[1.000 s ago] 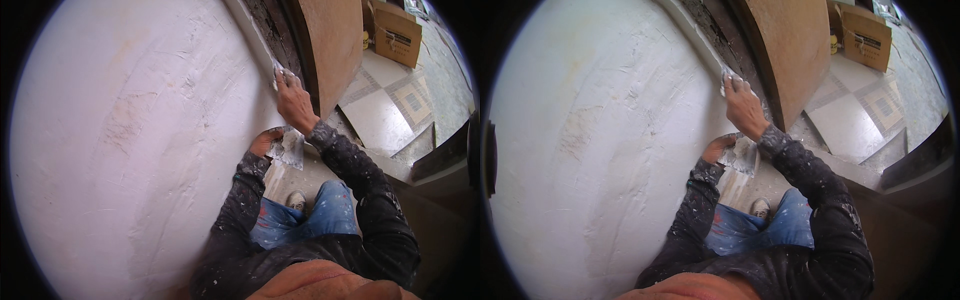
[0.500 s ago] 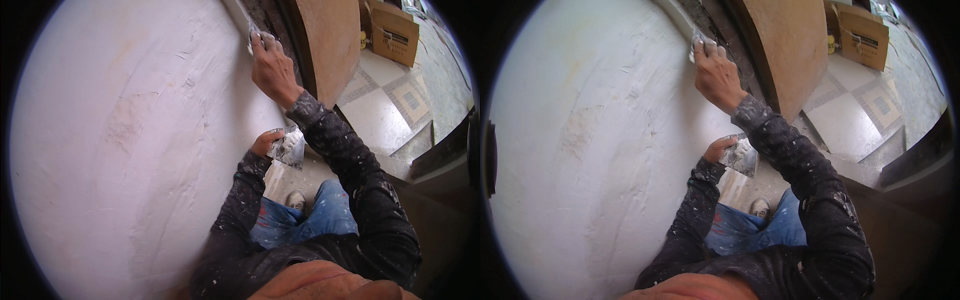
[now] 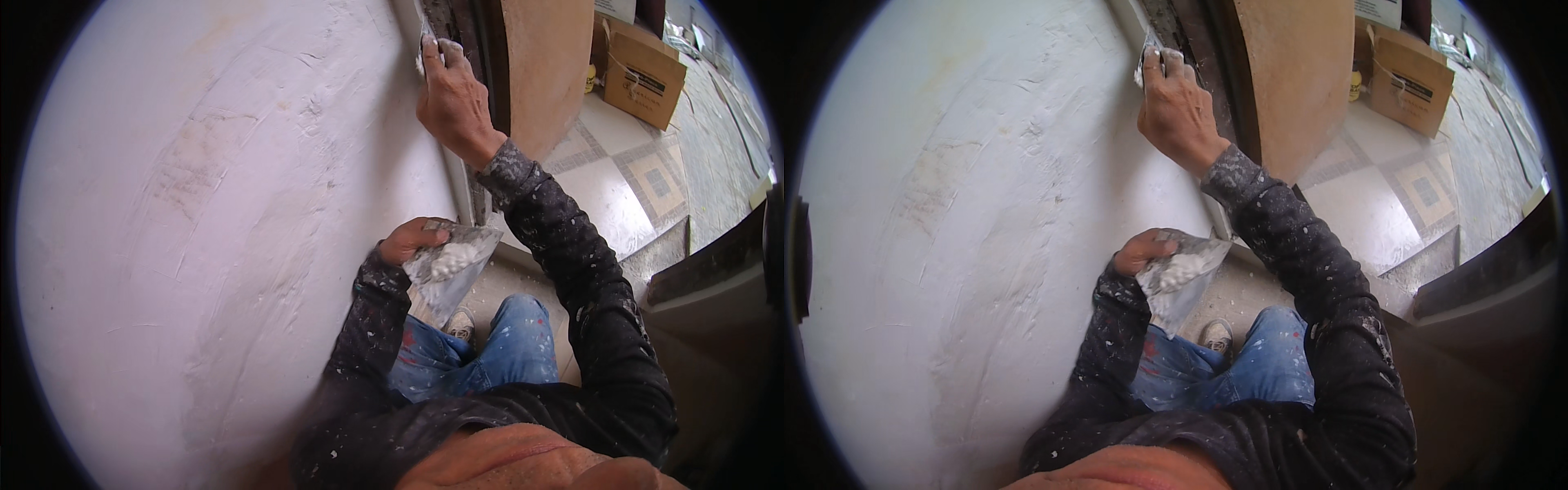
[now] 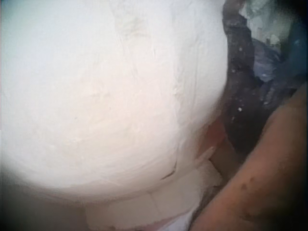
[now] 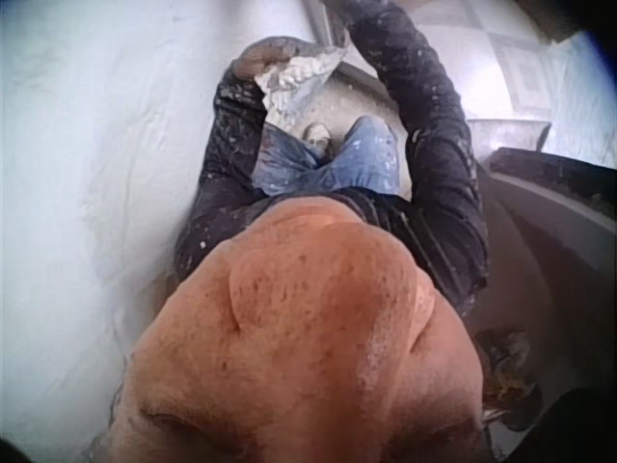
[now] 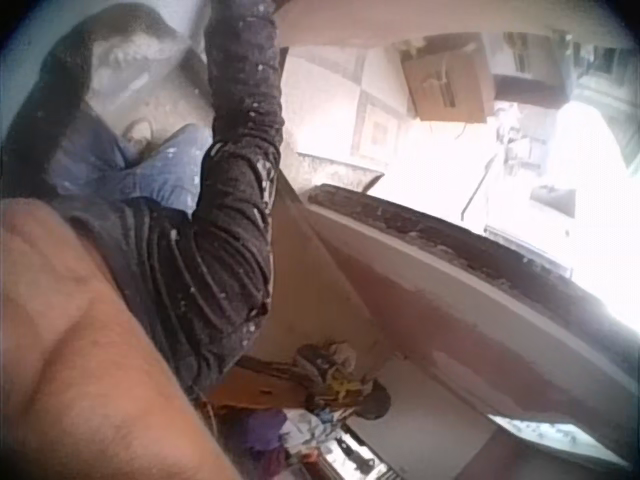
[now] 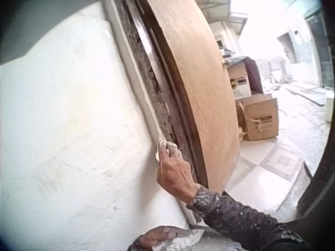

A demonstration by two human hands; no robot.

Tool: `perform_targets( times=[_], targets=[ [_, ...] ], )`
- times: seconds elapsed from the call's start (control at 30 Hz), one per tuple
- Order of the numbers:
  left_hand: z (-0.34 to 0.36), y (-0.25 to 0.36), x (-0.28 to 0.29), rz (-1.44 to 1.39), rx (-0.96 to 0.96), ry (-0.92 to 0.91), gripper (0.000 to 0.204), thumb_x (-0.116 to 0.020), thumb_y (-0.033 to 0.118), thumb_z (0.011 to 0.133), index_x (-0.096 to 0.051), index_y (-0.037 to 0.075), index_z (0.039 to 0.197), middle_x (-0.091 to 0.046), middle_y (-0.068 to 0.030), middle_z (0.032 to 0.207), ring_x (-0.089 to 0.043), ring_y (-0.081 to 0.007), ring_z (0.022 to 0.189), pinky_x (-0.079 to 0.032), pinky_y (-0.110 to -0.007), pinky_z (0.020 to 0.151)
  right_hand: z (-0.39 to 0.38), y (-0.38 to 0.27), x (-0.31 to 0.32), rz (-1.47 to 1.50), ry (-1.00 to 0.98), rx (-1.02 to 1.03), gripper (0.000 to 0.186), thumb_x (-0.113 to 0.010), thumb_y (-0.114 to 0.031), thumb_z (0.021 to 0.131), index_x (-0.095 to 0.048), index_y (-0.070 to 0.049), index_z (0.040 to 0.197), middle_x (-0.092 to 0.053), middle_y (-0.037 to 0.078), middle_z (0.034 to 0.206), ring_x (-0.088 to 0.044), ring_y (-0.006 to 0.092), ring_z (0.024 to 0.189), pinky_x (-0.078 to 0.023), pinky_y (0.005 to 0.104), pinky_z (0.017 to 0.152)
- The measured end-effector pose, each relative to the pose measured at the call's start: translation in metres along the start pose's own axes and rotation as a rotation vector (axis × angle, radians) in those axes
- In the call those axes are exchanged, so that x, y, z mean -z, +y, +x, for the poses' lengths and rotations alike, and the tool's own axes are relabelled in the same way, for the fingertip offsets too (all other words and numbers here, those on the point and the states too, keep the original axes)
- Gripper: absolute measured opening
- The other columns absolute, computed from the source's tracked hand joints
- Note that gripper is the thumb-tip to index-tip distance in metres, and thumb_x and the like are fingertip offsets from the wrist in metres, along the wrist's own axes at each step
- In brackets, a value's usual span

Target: The person scoops white plaster from a mixing board onto a hawk and applies it to a wall using a trowel. They repeatedly smooth the plaster along the wall surface near a staircase.

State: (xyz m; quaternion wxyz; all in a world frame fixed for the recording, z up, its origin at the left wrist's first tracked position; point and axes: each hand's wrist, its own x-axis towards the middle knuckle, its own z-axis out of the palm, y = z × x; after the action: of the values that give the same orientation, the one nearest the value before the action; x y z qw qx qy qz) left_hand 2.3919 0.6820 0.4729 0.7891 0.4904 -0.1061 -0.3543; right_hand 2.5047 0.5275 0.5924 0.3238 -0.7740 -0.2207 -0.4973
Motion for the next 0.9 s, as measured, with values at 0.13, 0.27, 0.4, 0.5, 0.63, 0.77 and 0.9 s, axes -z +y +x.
perform_targets(
  times=[0.13,0.27,0.4,0.5,0.63,0.77,0.9],
  targets=[
    [-0.023,0.008,-0.014,-0.07,-0.105,-0.049,0.045,-0.061,0.017,0.086,-0.053,-0.015,0.117,-0.065,-0.02,0.108,-0.066,-0.0229,0.097,-0.051,-0.032,0.09,-0.033,0.005,-0.01,0.078,-0.131,-0.065,0.058,-0.058,-0.003,0.077,-0.042,0.007,0.132,-0.047,0.033,0.122,-0.059,0.0478,0.097,-0.053,0.0459,0.08],
    [-0.022,0.008,-0.011,-0.096,-0.084,-0.045,0.047,-0.065,0.018,0.085,-0.053,-0.015,0.116,-0.066,-0.021,0.107,-0.067,-0.0239,0.094,-0.052,-0.033,0.088,-0.085,0.016,-0.023,0.117,-0.201,-0.133,0.062,-0.058,-0.001,0.076,-0.039,0.007,0.134,-0.046,0.034,0.124,-0.057,0.0493,0.099,-0.052,0.0458,0.081],
    [-0.021,0.009,-0.017,-0.115,-0.088,0.01,0.047,-0.066,0.018,0.08,-0.056,-0.015,0.113,-0.067,-0.0214,0.102,-0.068,-0.025,0.089,-0.053,-0.034,0.085,-0.14,0.03,-0.023,0.066,-0.289,-0.204,0.061,-0.055,0.001,0.077,-0.038,0.007,0.136,-0.045,0.033,0.123,-0.055,0.049,0.102,-0.052,0.046,0.081],
    [-0.024,0.011,-0.025,-0.101,-0.112,0.081,0.047,-0.067,0.019,0.078,-0.057,-0.015,0.11,-0.068,-0.0216,0.099,-0.069,-0.0253,0.086,-0.054,-0.034,0.082,-0.137,0.031,-0.018,0.098,-0.238,-0.194,0.062,-0.053,0.002,0.077,-0.037,0.007,0.136,-0.046,0.031,0.12,-0.055,0.0472,0.101,-0.051,0.0464,0.08],
    [-0.019,0.01,-0.023,-0.114,-0.115,0.057,0.046,-0.066,0.019,0.079,-0.057,-0.014,0.109,-0.068,-0.0219,0.098,-0.069,-0.0253,0.084,-0.055,-0.034,0.081,-0.072,0.018,0.0,0.112,-0.057,-0.102,0.057,-0.051,0.003,0.076,-0.042,0.008,0.132,-0.049,0.03,0.119,-0.058,0.0446,0.095,-0.053,0.0457,0.075],
    [-0.02,0.01,-0.012,-0.125,-0.123,-0.067,0.048,-0.067,0.02,0.085,-0.054,-0.015,0.115,-0.066,-0.0208,0.105,-0.067,-0.0246,0.094,-0.052,-0.035,0.088,-0.011,0.001,-0.004,0.093,0.128,0.002,0.052,-0.052,0.003,0.076,-0.045,0.01,0.127,-0.051,0.031,0.117,-0.06,0.0443,0.092,-0.055,0.046,0.071],
    [-0.022,0.011,-0.016,-0.121,-0.121,-0.053,0.049,-0.068,0.021,0.084,-0.055,-0.014,0.115,-0.067,-0.0204,0.104,-0.067,-0.0244,0.092,-0.052,-0.034,0.087,0.005,-0.006,-0.011,0.057,0.058,-0.05,0.053,-0.055,0.002,0.075,-0.046,0.011,0.126,-0.051,0.032,0.116,-0.061,0.0436,0.091,-0.055,0.0468,0.07]
  ],
)
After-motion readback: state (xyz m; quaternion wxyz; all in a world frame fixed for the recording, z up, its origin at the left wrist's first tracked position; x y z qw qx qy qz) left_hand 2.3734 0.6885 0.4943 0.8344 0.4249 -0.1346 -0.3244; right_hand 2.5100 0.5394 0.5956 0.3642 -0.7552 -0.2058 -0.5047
